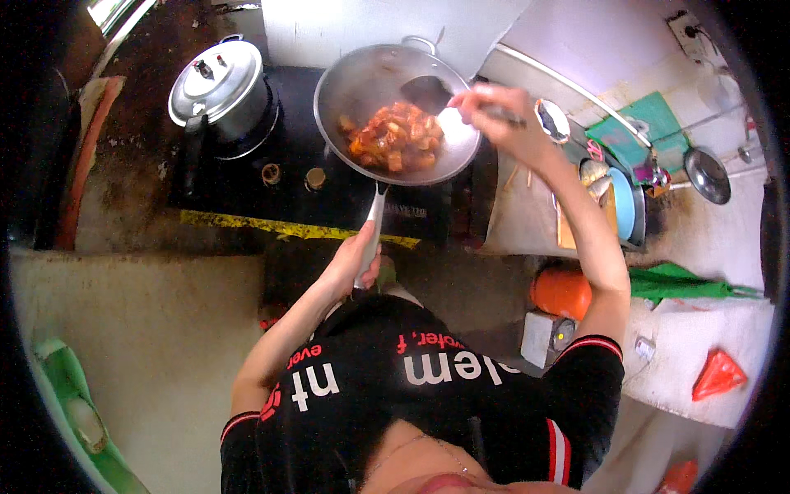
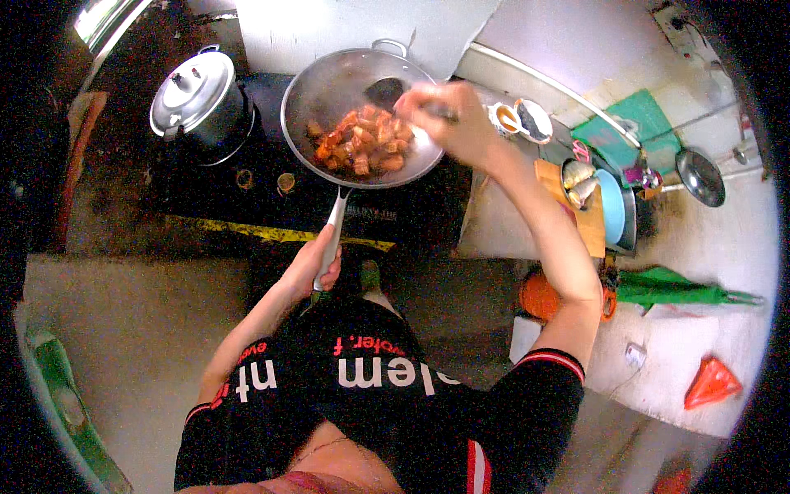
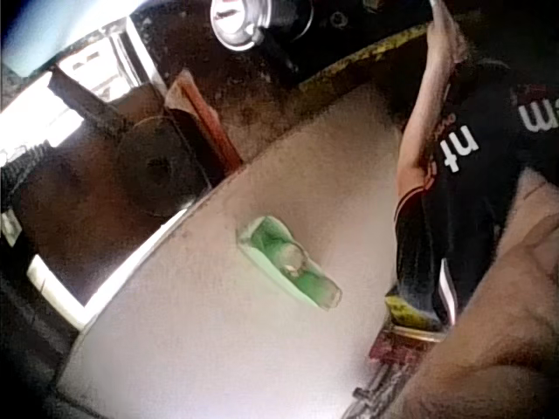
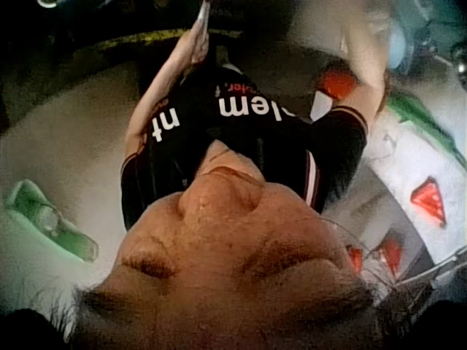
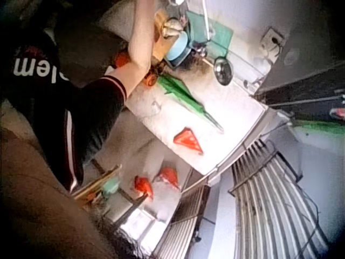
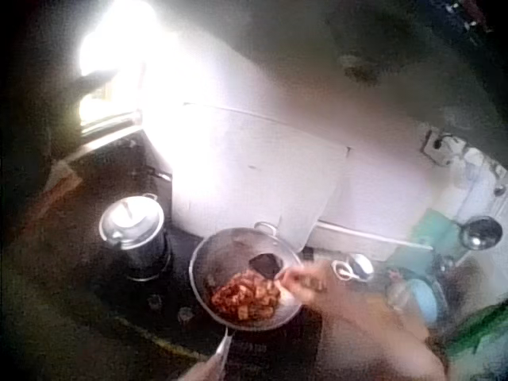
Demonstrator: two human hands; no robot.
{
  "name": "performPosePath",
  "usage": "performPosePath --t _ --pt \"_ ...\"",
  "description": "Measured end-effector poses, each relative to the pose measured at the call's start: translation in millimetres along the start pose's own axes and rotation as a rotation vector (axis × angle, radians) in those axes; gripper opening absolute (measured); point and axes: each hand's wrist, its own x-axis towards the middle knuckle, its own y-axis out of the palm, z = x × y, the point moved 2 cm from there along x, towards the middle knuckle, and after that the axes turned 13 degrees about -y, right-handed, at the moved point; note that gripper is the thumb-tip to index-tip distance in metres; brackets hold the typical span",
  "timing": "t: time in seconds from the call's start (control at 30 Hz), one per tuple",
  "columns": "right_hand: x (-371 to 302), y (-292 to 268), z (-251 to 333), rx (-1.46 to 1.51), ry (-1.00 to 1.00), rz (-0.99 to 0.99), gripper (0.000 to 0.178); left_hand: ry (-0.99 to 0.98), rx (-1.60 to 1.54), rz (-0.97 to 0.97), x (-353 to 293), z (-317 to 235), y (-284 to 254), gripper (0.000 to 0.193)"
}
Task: The person seasons two whole fish with salt on a wooden cutting board, then rinses a basin and refills it with water. They subsequently stir a pan of cooking meat on the stove and add water to it.
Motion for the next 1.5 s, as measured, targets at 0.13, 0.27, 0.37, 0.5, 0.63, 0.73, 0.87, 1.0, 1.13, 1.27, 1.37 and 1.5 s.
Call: performPosePath --t 0.13,0.27,0.37,0.5,0.63,0.73,0.87,1.0,1.13,1.27,1.37,1.5 --pt "24.7 -16.6 -43.0 0.079 0.4 -0.06 0.028 -0.019 -0.034 0.043 2.2 2.3 -1.1 0.052" --pt "33.1 -14.2 -54.1 0.282 0.637 -0.016 0.031 -0.033 -0.046 0.059 5.4 2.1 -0.8 0.052" --pt "27.1 0.1 -64.4 0.445 0.715 -0.061 0.03 -0.012 -0.032 0.097 9.3 4.4 -2.4 0.052" --pt "-15.2 69.6 -55.2 0.649 0.561 -0.514 0.027 -0.018 -0.049 0.107 6.6 4.9 -3.4 0.052" --pt "-1.6 102.3 -69.0 0.576 0.404 -0.7 0.024 -0.036 -0.025 0.069 -0.1 0.3 -2.3 0.052" --pt "24.5 81.1 -101.2 0.566 0.33 -0.694 0.029 -0.034 -0.016 0.04 -1.4 0.4 0.5 0.052" --pt "46.5 14.0 -91.7 0.51 0.511 -0.54 0.043 -0.001 -0.012 0.025 0.4 1.4 0.7 0.052" --pt "52.7 -8.5 -80.4 0.464 0.699 -0.211 0.048 0.02 -0.02 0.07 3.9 3.3 -1.0 0.052" --pt "29.9 12.5 -66.2 0.563 0.797 -0.182 0.045 -0.011 -0.023 0.065 5.0 2.7 0.3 0.052" --pt "-2.2 79.0 -46.9 0.724 0.638 -0.523 0.039 -0.003 -0.036 0.063 3.8 3.2 -1.3 0.052" --pt "0.0 141.5 -48.1 0.792 0.47 -0.952 0.03 -0.024 -0.016 0.045 -0.3 1.0 3.1 0.053" --pt "19.6 148.7 -71.7 0.557 0.457 -1.104 0.03 0.033 0.029 0.041 -3.2 1.0 2.1 0.053"
